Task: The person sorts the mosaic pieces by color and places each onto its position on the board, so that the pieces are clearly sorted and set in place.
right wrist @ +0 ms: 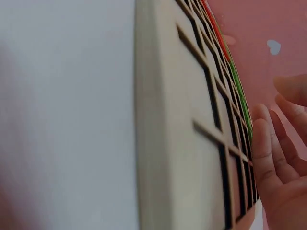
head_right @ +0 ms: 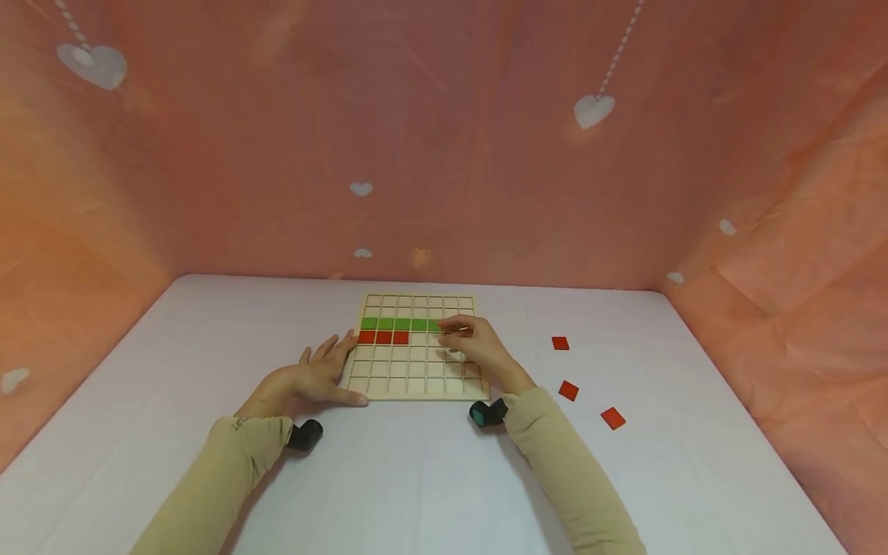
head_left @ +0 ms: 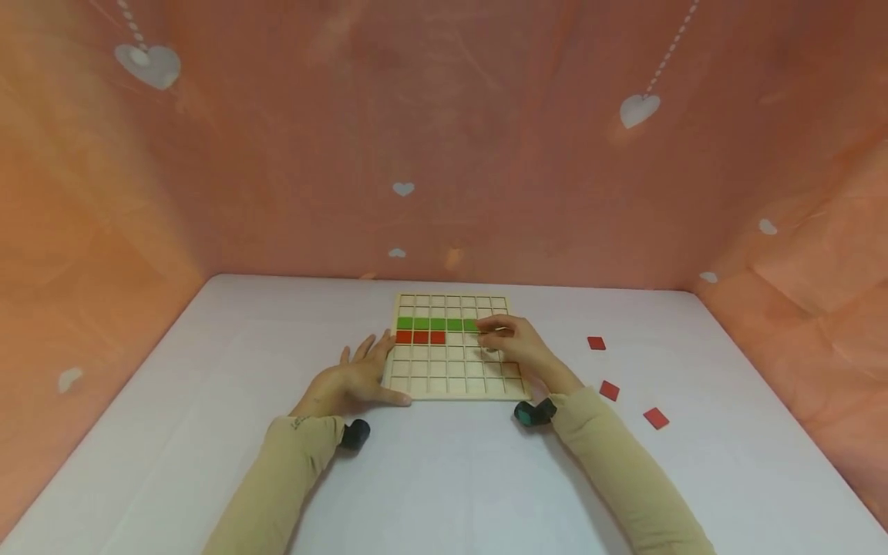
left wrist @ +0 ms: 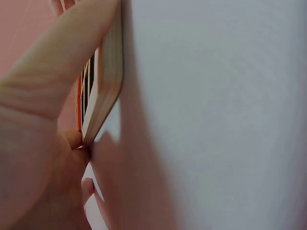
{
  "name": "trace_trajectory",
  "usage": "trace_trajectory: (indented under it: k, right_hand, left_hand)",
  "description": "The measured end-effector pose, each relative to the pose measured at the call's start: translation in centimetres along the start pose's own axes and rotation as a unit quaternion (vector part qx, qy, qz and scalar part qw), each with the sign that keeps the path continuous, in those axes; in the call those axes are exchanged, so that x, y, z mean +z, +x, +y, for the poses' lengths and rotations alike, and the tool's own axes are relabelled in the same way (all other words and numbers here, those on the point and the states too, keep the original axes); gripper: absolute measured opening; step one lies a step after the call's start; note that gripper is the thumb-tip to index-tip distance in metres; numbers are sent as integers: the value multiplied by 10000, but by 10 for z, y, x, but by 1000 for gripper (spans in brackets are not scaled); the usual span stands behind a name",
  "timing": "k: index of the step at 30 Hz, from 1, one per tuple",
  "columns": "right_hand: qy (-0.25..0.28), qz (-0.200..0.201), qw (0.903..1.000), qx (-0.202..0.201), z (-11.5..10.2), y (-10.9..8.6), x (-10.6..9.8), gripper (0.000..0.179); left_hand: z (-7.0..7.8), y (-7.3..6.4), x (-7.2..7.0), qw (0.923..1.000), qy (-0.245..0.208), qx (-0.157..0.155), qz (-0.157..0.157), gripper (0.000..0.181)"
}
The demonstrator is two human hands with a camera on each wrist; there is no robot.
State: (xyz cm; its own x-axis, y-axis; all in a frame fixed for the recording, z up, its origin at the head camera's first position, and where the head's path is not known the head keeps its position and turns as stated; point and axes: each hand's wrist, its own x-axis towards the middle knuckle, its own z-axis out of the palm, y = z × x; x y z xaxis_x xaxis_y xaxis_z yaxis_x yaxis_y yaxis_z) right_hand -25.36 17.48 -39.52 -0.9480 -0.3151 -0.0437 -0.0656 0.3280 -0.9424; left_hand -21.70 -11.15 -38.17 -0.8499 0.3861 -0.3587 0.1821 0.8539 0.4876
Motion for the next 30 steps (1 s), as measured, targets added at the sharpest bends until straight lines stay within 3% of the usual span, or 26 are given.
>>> trace_trajectory:
  k: [3,11,23,30]
  right_hand:
    - [140,30,9999,79,3,-1,-2,40]
    - [-478,178,9986,165,4,-9,-15,37]
    - [-613,405,9968,301,15,-14,-30,38]
    - [-660,458,9950,592,19,-19,-41,40]
  left_hand:
    - [0,0,1,10000,7,-36,-6,114]
    - [-3,0,3,10000,23,-35,-2,115]
    - [-4,0,2,10000,45,27,41,114]
    - [-3,0,1,10000,9,-34,26,116]
